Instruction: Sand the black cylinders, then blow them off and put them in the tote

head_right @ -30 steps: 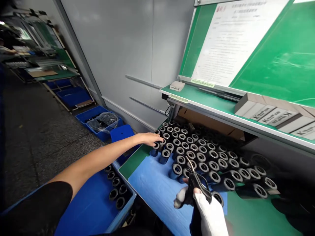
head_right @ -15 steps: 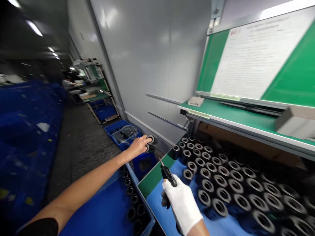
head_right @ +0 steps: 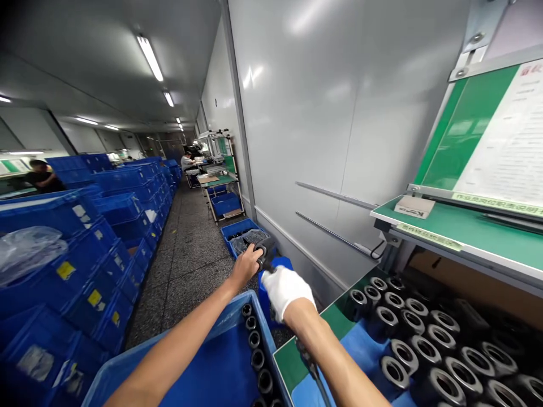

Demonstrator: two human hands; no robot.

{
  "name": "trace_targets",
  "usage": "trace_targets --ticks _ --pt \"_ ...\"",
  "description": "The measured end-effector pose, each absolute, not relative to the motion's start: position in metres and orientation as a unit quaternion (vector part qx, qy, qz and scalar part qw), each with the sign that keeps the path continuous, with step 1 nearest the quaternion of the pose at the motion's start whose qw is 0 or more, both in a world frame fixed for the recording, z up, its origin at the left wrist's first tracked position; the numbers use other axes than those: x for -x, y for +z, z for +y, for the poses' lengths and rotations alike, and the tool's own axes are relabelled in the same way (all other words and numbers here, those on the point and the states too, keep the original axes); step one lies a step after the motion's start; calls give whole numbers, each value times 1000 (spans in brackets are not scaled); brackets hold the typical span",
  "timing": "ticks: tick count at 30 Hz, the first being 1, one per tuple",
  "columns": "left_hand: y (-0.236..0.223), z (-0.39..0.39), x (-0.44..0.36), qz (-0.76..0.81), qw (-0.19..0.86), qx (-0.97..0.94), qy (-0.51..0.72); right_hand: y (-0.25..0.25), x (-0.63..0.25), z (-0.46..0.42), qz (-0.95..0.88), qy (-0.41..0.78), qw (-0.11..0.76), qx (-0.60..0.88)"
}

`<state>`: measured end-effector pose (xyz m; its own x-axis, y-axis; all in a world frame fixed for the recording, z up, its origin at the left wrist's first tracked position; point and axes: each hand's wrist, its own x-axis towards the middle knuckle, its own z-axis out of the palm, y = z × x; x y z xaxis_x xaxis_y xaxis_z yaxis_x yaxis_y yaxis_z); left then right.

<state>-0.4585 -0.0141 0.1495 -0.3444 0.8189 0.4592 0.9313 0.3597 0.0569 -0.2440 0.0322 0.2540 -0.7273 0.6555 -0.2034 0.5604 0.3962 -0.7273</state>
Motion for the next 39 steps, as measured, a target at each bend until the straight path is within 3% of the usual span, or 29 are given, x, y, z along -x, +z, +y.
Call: trace_targets --ticks 6,14,24,27,32,36,39 --pt "136 -21 472 -787 212 558 -158 288 250 49 -784 498 59 366" --pt "122 -25 486 -753 190 587 -226 276 249 76 -723 593 57 351" --pt "123 -19 491 -718 88 467 -509 267 229 51 -712 609 45 347" --pt "113 -12 486 -687 41 372 -623 250 227 39 -700 637 5 323" --pt "88 -8 475 -574 -104 209 -785 237 224 36 -699 622 78 345" --pt "71 -17 474 -478 -213 91 -847 238 223 38 -700 617 97 348" --pt "61 -25 473 -431 -261 25 -863 235 228 37 -691 633 51 344"
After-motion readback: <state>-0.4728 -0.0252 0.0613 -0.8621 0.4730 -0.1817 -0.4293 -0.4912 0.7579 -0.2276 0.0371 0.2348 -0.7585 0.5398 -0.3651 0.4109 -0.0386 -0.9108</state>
